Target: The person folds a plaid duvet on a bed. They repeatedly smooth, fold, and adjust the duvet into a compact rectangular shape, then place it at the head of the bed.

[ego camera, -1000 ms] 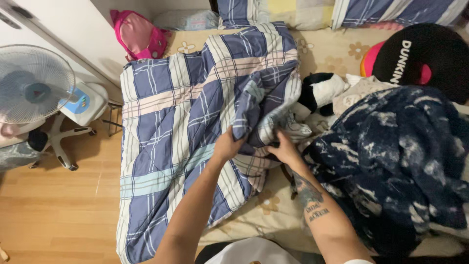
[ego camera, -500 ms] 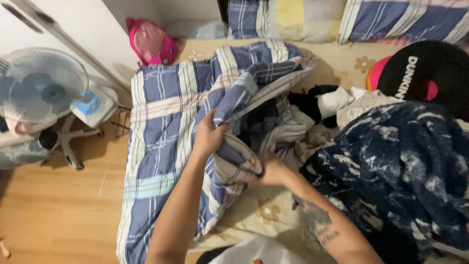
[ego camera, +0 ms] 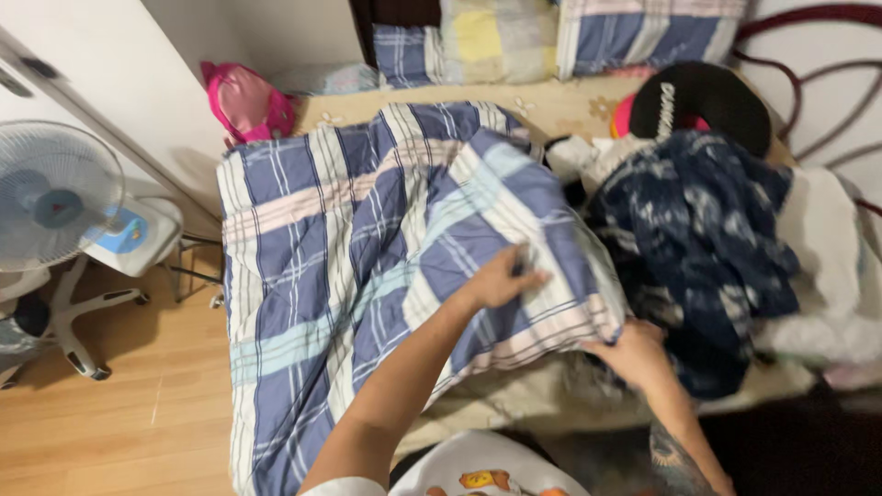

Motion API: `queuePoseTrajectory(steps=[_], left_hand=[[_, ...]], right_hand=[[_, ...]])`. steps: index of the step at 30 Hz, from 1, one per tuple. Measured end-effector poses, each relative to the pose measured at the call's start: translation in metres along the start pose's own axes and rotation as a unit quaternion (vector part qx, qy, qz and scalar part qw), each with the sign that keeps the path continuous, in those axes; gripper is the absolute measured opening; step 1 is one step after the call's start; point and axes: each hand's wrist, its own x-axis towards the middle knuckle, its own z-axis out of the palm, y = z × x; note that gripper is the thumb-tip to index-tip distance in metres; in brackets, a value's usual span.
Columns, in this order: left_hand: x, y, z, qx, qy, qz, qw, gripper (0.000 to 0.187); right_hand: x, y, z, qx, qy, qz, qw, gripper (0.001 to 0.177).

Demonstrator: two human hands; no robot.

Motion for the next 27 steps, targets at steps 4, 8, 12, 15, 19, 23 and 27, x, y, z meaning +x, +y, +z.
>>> queuePoseTrajectory(steps=[4, 8, 12, 15, 19, 23, 27], left_hand=[[-0.111, -0.066, 0.016, 0.377, -0.122, -0.044, 0.917, 0.105], [-0.256, -0.135, -0.003, 0.417, -0.175, -0.188, 0.872, 0.119], [-0.380, -0.174, -0.019, 0.463, -0.133, -0.314, 0.818, 0.129], [-0.427, -0.195, -0.019, 0.459, -0.070, -0.408, 0.786, 0.125], [-0.457, -0.213, -0.027, 0.392, 0.132, -0.479, 0.775, 0.116], [-0.469, -0.227, -0.034, 0.348, 0.294, -0.520, 0.723, 0.114], [-0.500, -0.233, -0.052, 0.234, 0.477, -0.555, 0.640, 0.128]], right_hand=[[-0.047, 0.068, 0.036, 0.107, -0.131, 0.159, 0.973, 0.059], [-0.094, 0.113, 0.046, 0.353, -0.082, 0.128, 0.923, 0.046], [-0.092, 0.082, 0.071, 0.330, -0.057, 0.102, 0.937, 0.051], [-0.082, 0.034, 0.087, 0.327, 0.013, -0.034, 0.944, 0.095], [-0.085, -0.054, 0.127, 0.070, 0.001, 0.118, 0.991, 0.143], [-0.090, -0.092, 0.150, 0.045, 0.010, 0.135, 0.990, 0.150], [-0.092, -0.079, 0.167, -0.089, -0.019, 0.109, 0.990, 0.136]])
